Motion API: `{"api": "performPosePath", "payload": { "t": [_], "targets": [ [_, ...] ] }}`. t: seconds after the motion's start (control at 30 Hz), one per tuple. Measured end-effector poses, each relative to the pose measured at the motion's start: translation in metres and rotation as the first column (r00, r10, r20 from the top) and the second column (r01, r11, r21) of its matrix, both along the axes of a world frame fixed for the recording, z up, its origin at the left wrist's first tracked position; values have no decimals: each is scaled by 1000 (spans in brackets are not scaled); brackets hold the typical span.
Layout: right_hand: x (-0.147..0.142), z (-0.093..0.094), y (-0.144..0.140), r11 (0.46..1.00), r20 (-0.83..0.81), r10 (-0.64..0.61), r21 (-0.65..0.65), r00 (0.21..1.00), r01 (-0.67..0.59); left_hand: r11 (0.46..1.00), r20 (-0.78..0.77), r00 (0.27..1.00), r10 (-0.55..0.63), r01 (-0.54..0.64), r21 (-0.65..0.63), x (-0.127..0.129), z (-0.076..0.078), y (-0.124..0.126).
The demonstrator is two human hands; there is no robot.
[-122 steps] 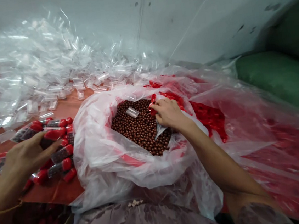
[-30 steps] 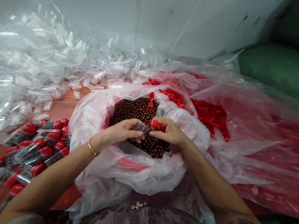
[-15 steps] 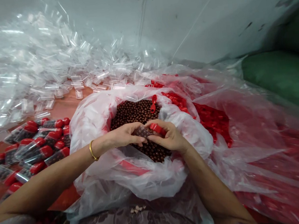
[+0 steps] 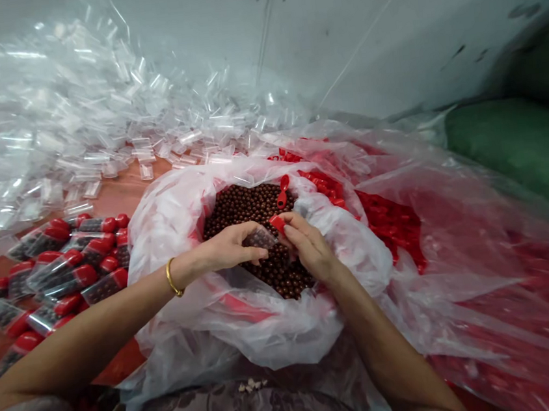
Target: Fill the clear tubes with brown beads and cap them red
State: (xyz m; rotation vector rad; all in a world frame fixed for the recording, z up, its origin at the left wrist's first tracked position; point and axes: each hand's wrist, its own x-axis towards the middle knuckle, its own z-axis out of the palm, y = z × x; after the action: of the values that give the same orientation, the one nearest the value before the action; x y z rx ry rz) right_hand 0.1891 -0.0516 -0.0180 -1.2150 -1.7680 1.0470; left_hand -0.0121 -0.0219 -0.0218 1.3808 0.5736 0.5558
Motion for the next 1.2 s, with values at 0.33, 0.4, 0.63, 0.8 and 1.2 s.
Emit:
{"api": "performPosePath", "payload": {
  "t": [0.33, 0.4, 0.63, 0.8, 1.2],
  "targets": [
    [-17, 2, -8, 984, 233, -27, 179, 972, -16, 898, -161, 958, 239, -155, 411, -2, 6, -8],
    [-19, 1, -8, 982, 260, -17, 184, 966, -32, 850, -191, 931, 312, -183, 494, -1, 7, -9],
    [-15, 5, -4, 954, 382, -15, 281, 924, -101, 811, -292, 869, 399, -185, 555, 2, 9, -10],
    [-17, 13, 10, 950, 148, -154, 294, 977, 105, 814, -369, 883, 290, -24, 580, 4, 16, -12],
    [-51, -3, 19, 993, 8, 101, -56, 995, -101, 764, -561, 777, 286, 168, 623, 5, 14, -17]
  ]
}}
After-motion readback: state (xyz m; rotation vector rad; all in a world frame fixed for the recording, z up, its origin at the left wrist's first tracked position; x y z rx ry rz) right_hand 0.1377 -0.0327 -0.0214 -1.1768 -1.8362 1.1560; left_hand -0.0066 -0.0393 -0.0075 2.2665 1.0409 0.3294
